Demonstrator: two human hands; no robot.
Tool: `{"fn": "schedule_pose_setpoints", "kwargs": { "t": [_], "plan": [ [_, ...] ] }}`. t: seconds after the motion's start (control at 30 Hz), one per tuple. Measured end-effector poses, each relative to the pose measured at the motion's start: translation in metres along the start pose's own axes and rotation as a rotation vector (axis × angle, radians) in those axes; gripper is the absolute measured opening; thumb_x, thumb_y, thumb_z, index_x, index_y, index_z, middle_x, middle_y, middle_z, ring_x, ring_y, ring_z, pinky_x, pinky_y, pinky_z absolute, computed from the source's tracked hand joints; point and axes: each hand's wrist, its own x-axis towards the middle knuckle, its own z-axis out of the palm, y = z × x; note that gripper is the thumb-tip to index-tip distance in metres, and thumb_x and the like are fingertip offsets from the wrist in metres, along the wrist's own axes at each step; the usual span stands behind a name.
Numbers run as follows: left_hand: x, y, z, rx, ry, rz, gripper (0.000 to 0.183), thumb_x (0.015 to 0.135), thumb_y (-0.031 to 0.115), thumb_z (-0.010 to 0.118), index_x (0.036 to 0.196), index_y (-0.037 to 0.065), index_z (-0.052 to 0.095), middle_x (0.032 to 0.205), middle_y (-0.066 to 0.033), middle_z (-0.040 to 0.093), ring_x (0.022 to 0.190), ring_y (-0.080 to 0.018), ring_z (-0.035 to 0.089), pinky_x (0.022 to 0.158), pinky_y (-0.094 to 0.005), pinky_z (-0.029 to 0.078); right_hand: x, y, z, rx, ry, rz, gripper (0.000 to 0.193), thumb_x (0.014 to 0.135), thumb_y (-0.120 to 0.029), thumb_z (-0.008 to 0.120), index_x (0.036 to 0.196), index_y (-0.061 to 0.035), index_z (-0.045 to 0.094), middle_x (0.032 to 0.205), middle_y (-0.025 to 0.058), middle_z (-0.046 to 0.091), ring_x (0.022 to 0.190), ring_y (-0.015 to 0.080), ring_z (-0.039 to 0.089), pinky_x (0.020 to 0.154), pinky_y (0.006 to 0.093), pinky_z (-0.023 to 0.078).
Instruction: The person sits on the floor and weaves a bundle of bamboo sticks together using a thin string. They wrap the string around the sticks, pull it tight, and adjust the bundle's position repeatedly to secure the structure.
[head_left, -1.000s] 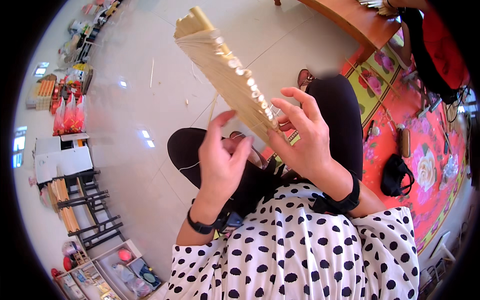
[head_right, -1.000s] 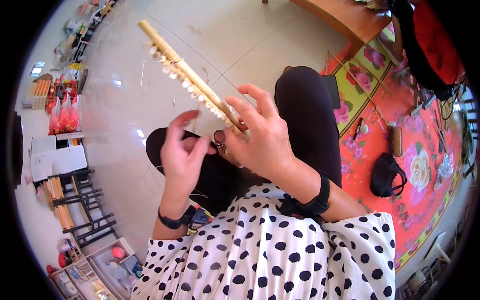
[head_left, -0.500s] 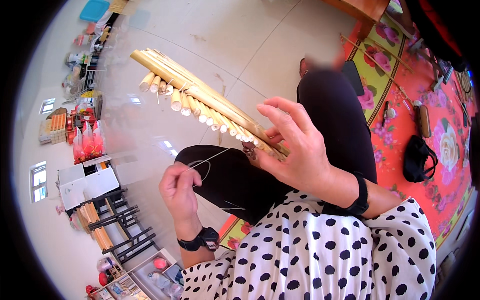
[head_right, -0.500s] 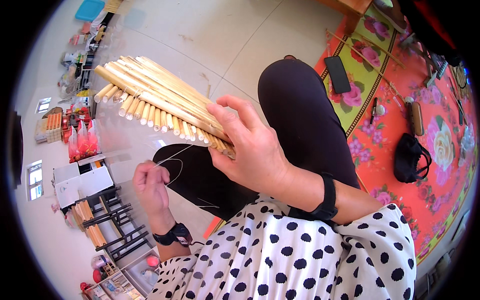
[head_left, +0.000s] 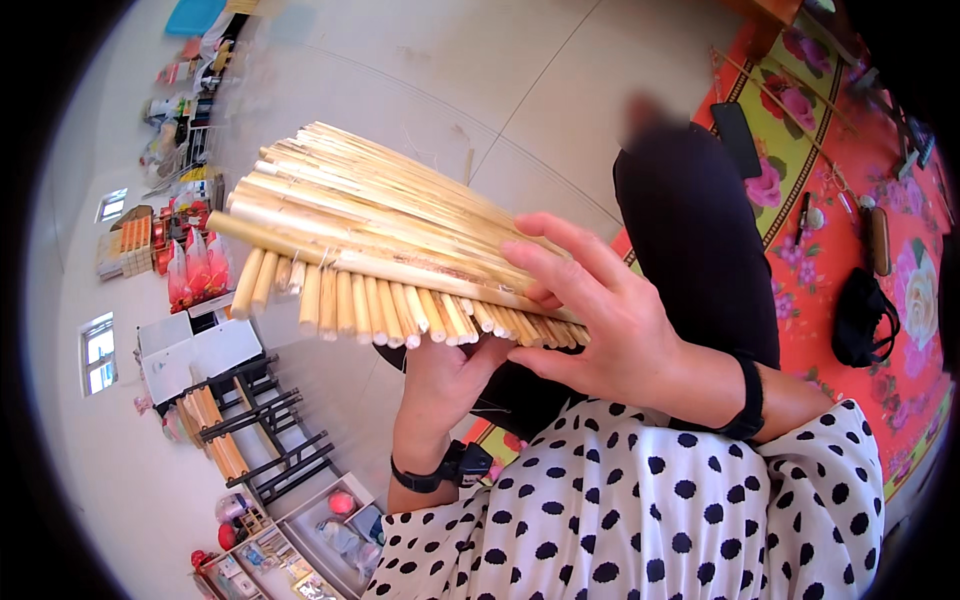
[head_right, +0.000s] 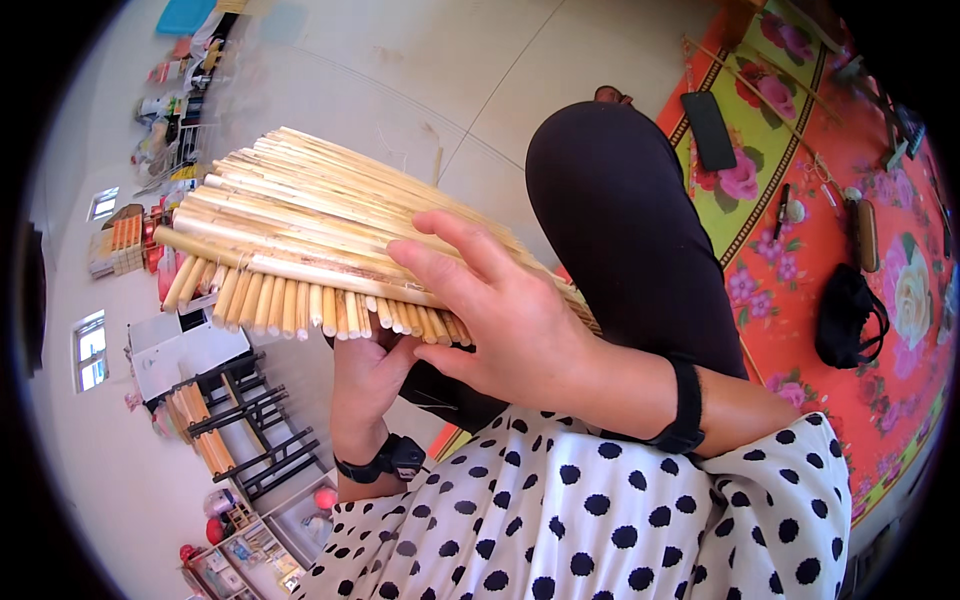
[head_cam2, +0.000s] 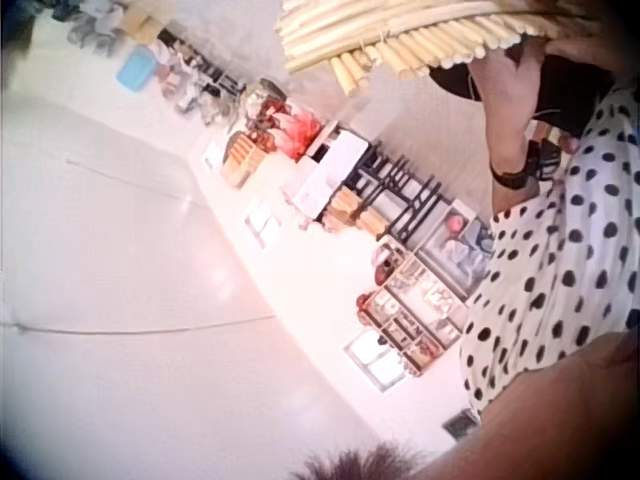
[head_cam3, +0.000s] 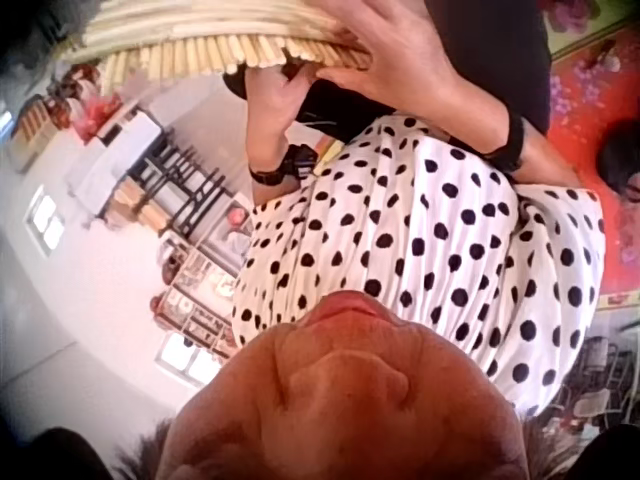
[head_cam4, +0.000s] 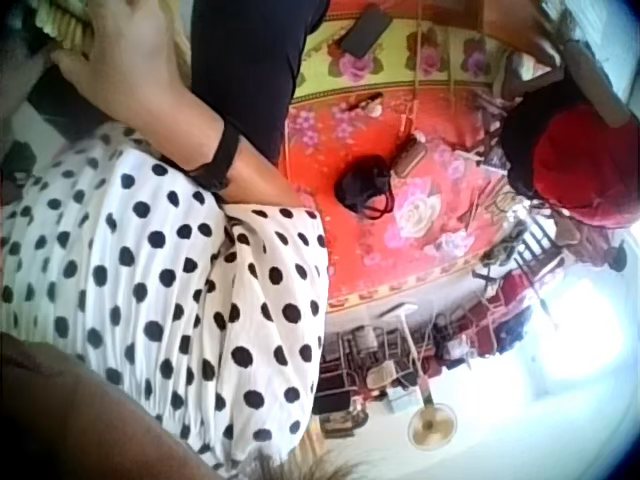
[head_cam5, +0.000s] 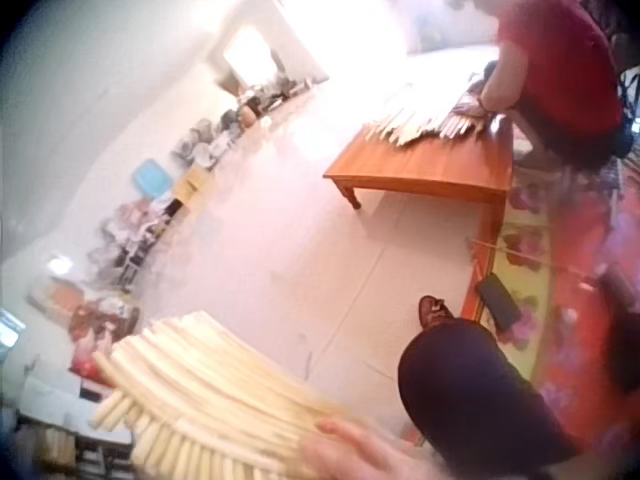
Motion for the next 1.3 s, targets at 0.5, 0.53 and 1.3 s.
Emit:
{"fn": "schedule_pose_setpoints", "kwargs": {
  "t": [0.5, 0.53, 1.3],
  "plan": [
    [-0.04, -0.011, -0.032, 0.145, 0.001, 0.157, 0.02, 0.088, 0.012, 0.068, 0.106, 0.003, 0.07, 0.106, -0.0117, 0.067, 0.101, -0.0235, 0.062, 0.088, -0.0368, 0.05, 0.004, 0.003, -0.004, 0.13, -0.154, 0.103, 0.071, 0.064, -0.004, 0.083, 0.128, -0.0037, 0.055, 0.132, 0.0183, 0.047, 0.106, 0.0288, 0.061, 0.084, 0.0342, 0.057],
    [-0.043, -0.011, -0.034, 0.086, 0.022, 0.162, 0.019, 0.088, 0.013, 0.069, 0.104, 0.003, 0.071, 0.103, -0.0119, 0.068, 0.099, -0.0235, 0.062, 0.086, -0.037, 0.051, 0.005, 0.003, -0.004, 0.14, -0.153, 0.112, 0.07, 0.064, -0.004, 0.083, 0.128, -0.0038, 0.055, 0.132, 0.0182, 0.047, 0.105, 0.0287, 0.061, 0.084, 0.0341, 0.056],
    [0.025, -0.03, 0.033, -1.225, -0.09, 0.379, 0.04, 0.093, 0.032, 0.049, 0.063, 0.007, 0.045, 0.071, -0.0108, 0.054, 0.069, -0.022, 0.051, 0.066, -0.035, 0.043, 0.011, -0.008, 0.003, -0.157, -0.019, -0.016, 0.047, 0.075, -0.02, 0.074, 0.114, 0.0003, 0.059, 0.105, 0.0188, 0.06, 0.088, 0.0333, 0.064, 0.074, 0.0362, 0.054]
  ]
}}
